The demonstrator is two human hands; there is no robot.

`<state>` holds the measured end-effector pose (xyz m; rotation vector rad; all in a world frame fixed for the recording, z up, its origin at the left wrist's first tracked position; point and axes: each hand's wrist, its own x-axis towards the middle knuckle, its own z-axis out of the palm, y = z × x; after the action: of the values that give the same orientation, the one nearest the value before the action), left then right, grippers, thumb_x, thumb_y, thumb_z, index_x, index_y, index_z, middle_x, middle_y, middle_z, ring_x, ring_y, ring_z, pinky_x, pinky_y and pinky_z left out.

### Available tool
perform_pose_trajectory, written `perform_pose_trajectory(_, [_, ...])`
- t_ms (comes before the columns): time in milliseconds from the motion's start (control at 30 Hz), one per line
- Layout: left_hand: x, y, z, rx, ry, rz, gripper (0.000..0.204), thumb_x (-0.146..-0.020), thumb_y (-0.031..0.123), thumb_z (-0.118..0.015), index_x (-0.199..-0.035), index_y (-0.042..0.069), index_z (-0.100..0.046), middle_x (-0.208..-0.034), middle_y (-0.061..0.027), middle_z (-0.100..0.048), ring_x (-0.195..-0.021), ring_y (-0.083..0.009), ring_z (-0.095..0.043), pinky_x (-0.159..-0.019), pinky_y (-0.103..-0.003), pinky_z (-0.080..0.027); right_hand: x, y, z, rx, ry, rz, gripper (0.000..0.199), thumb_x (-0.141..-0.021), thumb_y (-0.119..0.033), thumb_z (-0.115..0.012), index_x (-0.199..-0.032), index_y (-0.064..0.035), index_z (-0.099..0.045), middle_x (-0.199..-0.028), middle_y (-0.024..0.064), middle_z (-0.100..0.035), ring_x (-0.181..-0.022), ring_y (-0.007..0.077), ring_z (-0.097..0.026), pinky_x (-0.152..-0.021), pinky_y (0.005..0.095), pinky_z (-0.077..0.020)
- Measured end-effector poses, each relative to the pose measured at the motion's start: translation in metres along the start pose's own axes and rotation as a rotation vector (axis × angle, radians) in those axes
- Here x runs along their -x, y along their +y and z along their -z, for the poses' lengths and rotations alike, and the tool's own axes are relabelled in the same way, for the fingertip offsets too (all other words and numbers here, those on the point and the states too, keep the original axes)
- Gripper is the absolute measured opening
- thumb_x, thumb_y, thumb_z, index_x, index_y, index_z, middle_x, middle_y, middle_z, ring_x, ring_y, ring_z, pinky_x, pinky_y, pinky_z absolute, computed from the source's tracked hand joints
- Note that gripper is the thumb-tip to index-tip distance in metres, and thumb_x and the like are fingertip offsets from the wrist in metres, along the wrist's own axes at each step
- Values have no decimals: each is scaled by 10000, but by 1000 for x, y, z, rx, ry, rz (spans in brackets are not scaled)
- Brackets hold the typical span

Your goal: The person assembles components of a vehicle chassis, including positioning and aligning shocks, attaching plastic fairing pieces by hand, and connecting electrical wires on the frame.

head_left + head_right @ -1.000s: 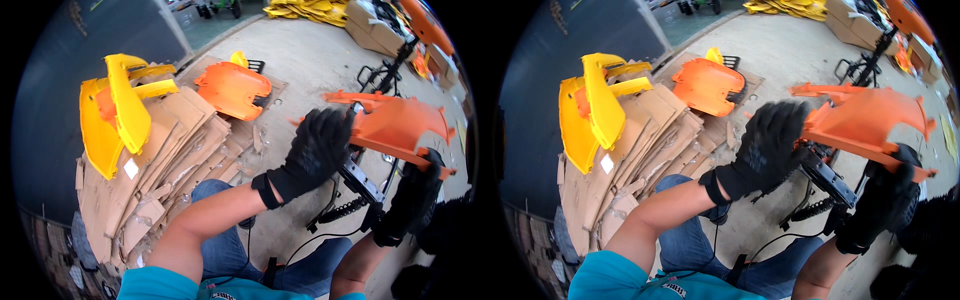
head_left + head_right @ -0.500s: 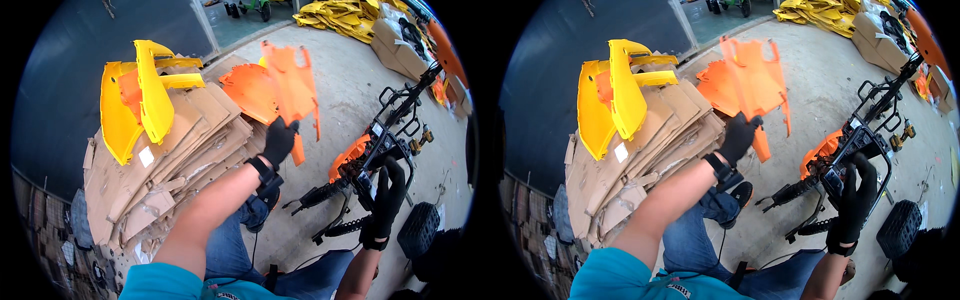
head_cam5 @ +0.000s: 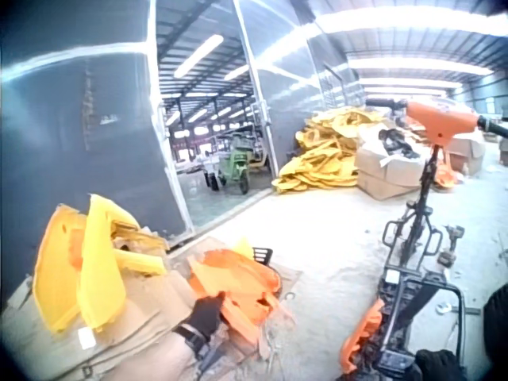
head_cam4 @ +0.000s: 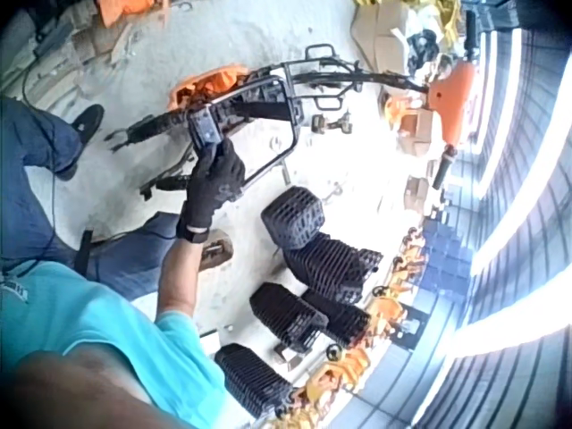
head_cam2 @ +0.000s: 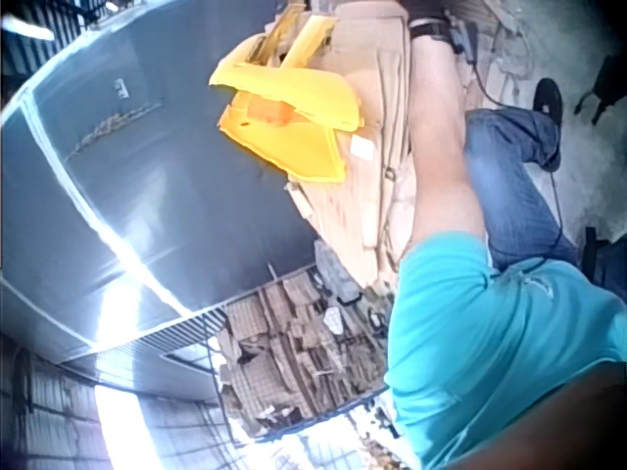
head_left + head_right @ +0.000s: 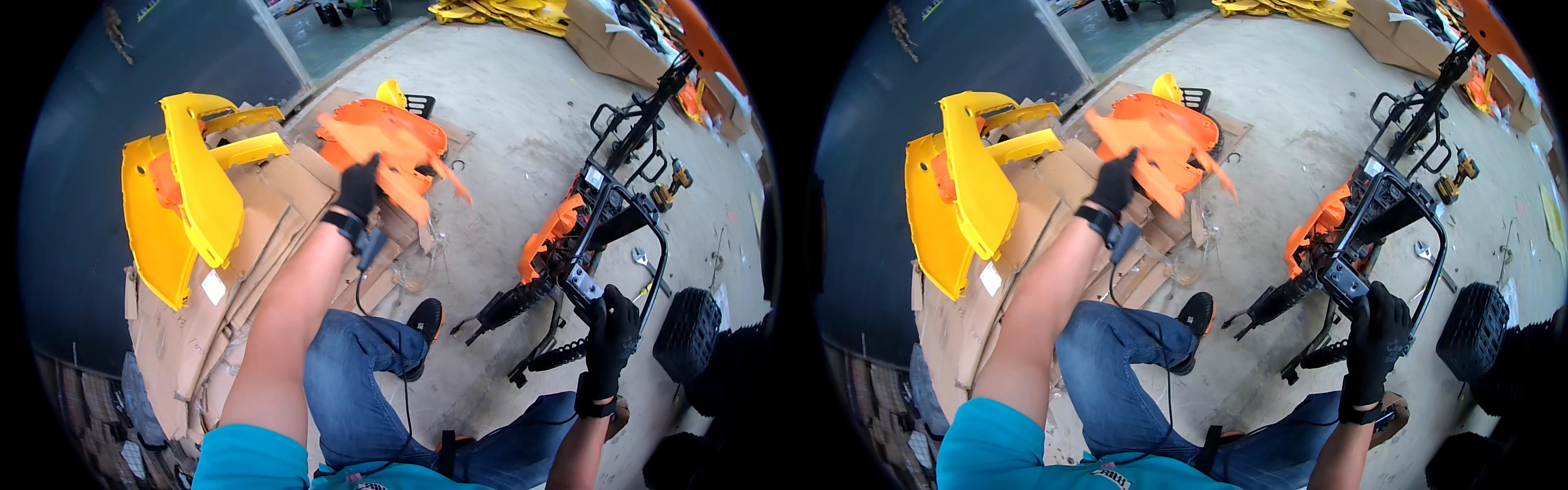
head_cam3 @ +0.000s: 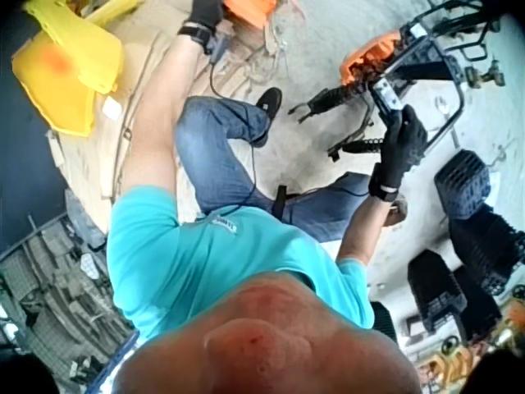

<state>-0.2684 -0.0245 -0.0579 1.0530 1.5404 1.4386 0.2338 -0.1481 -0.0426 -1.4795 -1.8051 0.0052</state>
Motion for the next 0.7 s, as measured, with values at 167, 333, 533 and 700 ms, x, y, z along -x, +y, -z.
perform_pose_trajectory(167, [-13, 26, 42, 209, 183, 342, 521, -963, 391, -594, -1361, 90, -445, -1203, -183, -544, -973, -329, -632, -837, -459, -563, 1, -5, -5, 31, 13, -15, 280, -822, -86, -643, -1098, -46, -663, -929, 145, -659, -883, 326, -608, -807, 416, -459])
perform_pose_trajectory(333, [-4, 9, 5, -216, -218, 463, 325, -940, 341, -620, -1130, 79, -592, -886, -68, -585, -808, -191, -631, -727, -329, -566, -1, 0, -7, 47, 63, 35, 260, -835, -133, -641, -1083, -63, -673, -960, 131, -671, -897, 316, -614, -816, 402, -460])
perform_pose_trajectory(533, [76, 40, -133, -603, -706, -92, 262, -954, 179, -578, -1119, -23, -588, -980, -68, -623, -912, -117, -595, -828, -269, -485, 1, 8, -7, 109, 47, 65, 279, -836, -201, -671, -1087, -80, -667, -938, 112, -667, -906, 314, -615, -824, 407, -453])
perform_pose_trajectory(700, [127, 32, -189, -696, -911, -35, 560, -910, 208, -633, -1364, -60, -444, -1240, -175, -600, -1097, -219, -593, -940, -328, -470, 0, 11, -2, 77, 38, 14, 303, -825, -229, -698, -1089, -81, -674, -946, 107, -680, -910, 312, -624, -838, 413, -455])
